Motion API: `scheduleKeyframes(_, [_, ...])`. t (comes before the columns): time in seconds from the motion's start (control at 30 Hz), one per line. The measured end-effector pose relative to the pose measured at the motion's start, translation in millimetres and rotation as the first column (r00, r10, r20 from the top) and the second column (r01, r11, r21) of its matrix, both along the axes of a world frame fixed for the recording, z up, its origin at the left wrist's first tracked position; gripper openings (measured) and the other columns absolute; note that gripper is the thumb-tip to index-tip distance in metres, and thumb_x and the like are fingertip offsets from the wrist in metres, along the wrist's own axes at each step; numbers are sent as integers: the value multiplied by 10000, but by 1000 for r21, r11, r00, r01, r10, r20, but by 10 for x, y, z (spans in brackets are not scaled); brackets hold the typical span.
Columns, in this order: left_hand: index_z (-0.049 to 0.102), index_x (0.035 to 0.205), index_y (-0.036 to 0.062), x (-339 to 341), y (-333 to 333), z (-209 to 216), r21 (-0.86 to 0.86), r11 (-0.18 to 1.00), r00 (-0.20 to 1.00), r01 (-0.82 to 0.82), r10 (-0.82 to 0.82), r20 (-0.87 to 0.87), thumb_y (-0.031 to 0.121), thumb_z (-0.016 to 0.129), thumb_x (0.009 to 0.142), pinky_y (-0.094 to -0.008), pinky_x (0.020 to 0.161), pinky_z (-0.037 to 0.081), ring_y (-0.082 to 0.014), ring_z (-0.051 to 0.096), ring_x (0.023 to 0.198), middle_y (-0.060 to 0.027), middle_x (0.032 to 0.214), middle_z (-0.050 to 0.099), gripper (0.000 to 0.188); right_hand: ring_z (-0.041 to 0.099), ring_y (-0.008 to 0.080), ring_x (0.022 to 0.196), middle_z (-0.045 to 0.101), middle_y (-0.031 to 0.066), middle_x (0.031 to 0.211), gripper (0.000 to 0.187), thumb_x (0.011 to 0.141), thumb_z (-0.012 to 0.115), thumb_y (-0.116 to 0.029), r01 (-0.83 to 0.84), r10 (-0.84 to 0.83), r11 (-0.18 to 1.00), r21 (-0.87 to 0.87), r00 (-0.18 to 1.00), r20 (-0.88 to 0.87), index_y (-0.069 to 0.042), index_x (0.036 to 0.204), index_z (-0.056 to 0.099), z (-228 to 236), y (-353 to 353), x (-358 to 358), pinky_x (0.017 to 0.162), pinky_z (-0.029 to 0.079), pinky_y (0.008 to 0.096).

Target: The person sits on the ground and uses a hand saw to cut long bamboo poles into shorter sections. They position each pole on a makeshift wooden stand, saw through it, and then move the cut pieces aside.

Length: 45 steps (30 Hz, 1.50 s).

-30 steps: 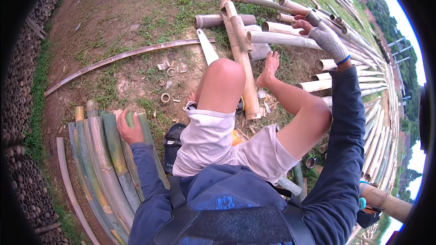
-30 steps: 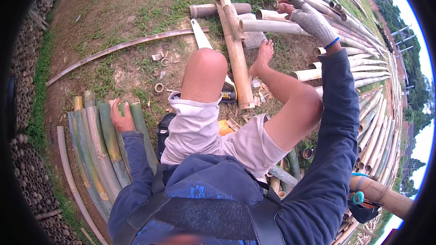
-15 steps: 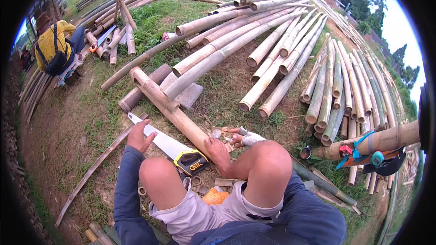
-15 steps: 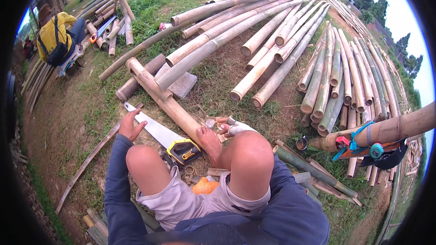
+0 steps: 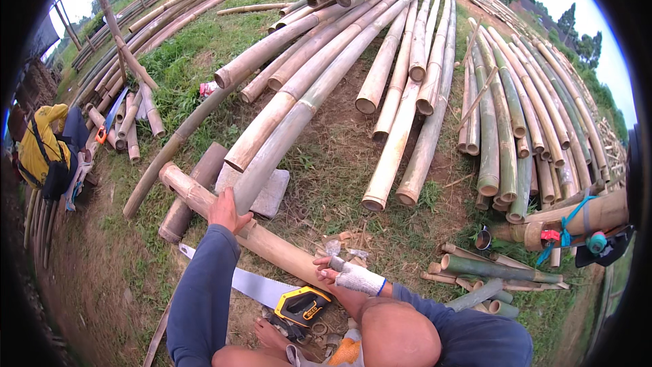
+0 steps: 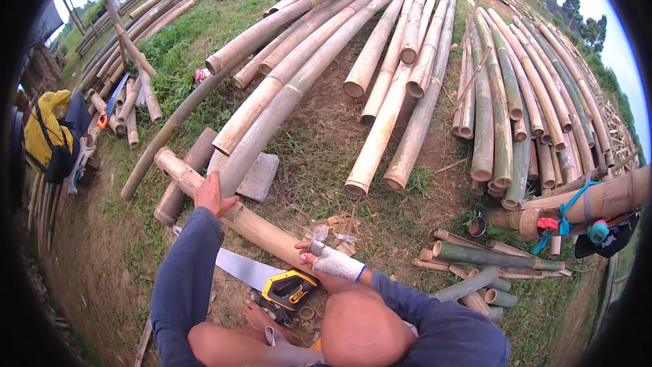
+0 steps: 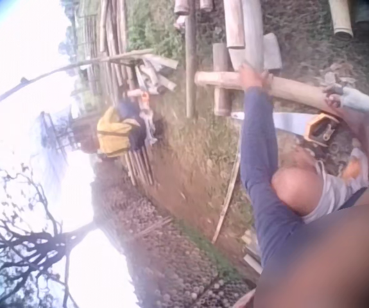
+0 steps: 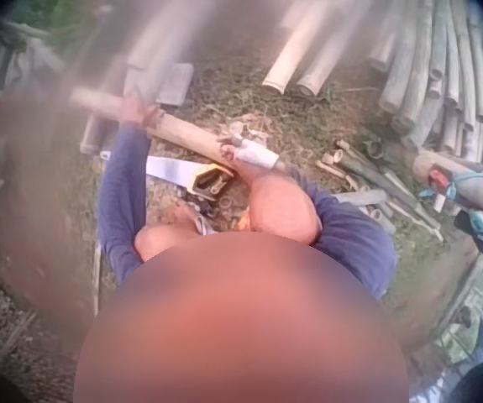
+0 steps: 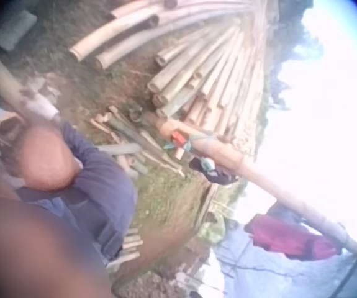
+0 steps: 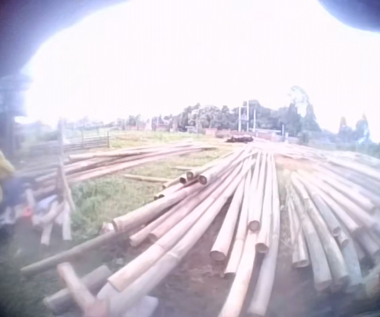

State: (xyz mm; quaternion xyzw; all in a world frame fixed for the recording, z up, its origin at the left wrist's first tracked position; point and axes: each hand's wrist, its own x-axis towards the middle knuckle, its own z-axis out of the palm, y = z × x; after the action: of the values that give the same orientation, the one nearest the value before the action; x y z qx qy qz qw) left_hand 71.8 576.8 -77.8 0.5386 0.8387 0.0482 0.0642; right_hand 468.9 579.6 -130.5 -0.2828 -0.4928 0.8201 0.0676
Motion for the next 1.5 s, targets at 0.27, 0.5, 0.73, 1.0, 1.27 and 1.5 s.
scheduleKeyframes(0.27, [505,1437,-69,204,-1036,532,-152,988,376,5,139,916,371,994,729,-409,981,565,-267,719,1070,-176,1254,703,967,664,191,1216,634,72,1327,546,1101,660,-353,50,-52,998,-44,997,-55,-101,1560,505,-53,378,-686,1046,543,379])
scheduleKeyframes(0.5, [466,1536,-32,-237,-3278,425,-361,933,359,-1,338,870,382,1033,664,-399,1070,504,-249,649,1237,-153,1341,674,1120,549,324,1390,388,140,1656,983,963,716,-674,488,-541,823,-289,829,-142,-79,1648,336,145,1333,-1446,1133,479,483])
scheduleKeyframes(0.73, [475,1533,-7,-383,-5730,-44,-671,641,640,-372,701,315,447,1092,443,-472,1027,557,-364,691,1227,-222,1322,699,1332,616,276,1252,600,175,1427,1075,904,772,-698,403,-401,898,179,915,-45,38,1593,400,350,1618,-1863,1018,518,405])
scheduleKeyframes(1.0, [490,1520,-17,-146,-6365,-114,-817,284,678,-501,716,-167,481,1086,458,-490,1033,560,-394,699,1226,-243,1287,719,1316,587,248,1037,470,223,1441,1392,753,994,-456,231,-342,850,474,926,161,70,1697,117,-250,998,-1845,825,537,355])
scheduleKeyframes(1.27, [431,1584,-21,565,-2991,227,-2,985,859,-171,150,490,447,1003,683,-500,1130,486,-429,627,1318,-250,1379,669,1166,628,254,1220,550,131,1359,1334,875,908,-445,325,-329,944,52,937,118,21,1714,-18,-252,737,-1428,1016,571,407])
scheduleKeyframes(1.5, [385,1590,98,1072,-1958,-500,-134,974,863,-184,225,453,418,931,734,-536,1014,549,-461,671,1182,-248,1317,667,1065,632,242,1236,610,87,1313,1089,1009,792,-247,328,-324,944,-34,942,92,-119,1744,-1,-351,682,-1317,1043,559,453])
